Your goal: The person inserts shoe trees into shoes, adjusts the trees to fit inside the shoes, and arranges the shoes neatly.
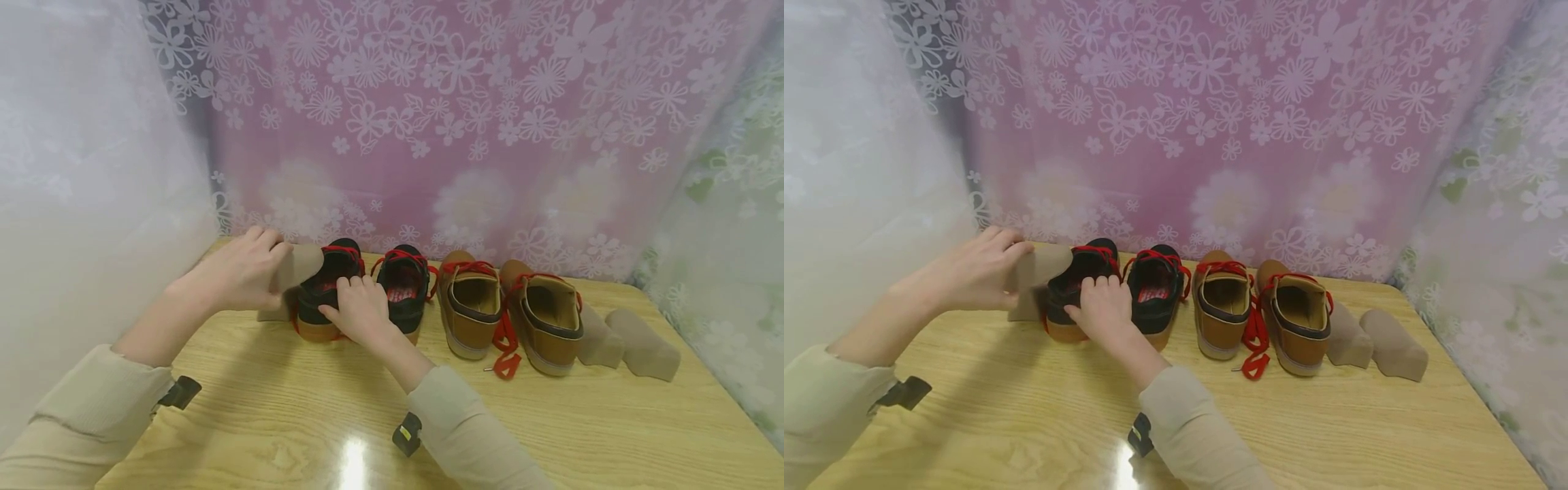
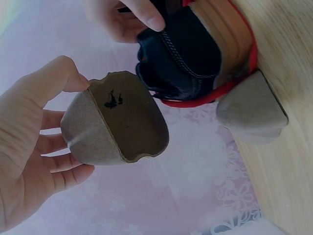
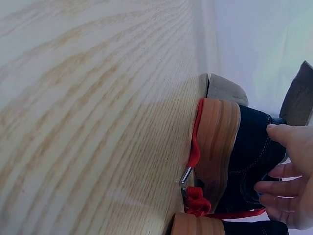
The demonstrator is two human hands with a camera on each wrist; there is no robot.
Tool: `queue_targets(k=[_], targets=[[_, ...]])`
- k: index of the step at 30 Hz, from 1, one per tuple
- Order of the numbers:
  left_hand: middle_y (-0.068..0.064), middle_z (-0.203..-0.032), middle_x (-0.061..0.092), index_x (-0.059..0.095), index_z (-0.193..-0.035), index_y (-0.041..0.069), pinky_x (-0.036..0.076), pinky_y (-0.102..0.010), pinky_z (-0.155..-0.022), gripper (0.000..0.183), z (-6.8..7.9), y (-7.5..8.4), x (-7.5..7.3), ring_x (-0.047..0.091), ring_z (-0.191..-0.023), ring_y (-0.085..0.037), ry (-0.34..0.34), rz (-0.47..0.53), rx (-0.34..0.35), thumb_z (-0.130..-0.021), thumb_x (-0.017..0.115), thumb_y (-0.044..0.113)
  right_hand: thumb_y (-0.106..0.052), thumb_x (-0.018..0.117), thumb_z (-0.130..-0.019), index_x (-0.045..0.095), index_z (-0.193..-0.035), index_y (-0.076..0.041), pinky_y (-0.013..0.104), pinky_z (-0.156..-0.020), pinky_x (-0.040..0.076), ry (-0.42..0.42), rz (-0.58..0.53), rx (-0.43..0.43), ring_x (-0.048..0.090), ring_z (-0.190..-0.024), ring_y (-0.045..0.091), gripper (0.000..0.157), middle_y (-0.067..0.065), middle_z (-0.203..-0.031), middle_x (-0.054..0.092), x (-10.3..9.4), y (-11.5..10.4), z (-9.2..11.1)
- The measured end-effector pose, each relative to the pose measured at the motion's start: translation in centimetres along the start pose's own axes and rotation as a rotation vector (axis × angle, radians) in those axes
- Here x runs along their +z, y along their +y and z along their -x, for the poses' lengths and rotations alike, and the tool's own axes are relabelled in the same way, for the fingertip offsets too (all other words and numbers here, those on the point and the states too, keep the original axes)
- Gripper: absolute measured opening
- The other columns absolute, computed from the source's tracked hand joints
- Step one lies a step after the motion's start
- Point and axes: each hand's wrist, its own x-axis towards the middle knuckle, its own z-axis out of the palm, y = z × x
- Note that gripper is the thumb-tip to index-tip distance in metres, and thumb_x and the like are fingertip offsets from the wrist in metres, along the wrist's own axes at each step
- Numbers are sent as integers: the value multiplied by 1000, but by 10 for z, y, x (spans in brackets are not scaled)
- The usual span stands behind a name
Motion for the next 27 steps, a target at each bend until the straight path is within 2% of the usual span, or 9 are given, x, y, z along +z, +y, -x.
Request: queue_targets(k=[6, 14, 27], targets=[[-17, -97, 53, 56, -103, -5, 45, -42, -72, 52, -1, 5, -6, 47, -86, -32, -11, 13, 6, -60, 70, 22, -61, 52, -84, 59, -108, -12, 33, -73, 42, -18, 16, 15, 52, -88, 22, 55, 4, -95, 61, -1, -1, -1], [-19, -105, 51, 56, -108, -5, 46, -44, -75, 54, -3, 11, -10, 48, -90, -35, -59, 30, -8, -63, 70, 21, -64, 49, -84, 60, -107, -13, 35, -77, 38, -36, 56, 38, 49, -93, 22, 56, 2, -98, 59, 0, -2, -1], [-18, -106, 50, 57, -106, -5, 45, -42, -79, 53, -7, 18, -11, 48, -93, -33, -31, 75, 6, -60, 68, 20, -64, 50, -83, 61, -102, -12, 33, -75, 37, -34, 60, 41, 50, -90, 21, 56, 1, -93, 60, -1, -3, -1]])
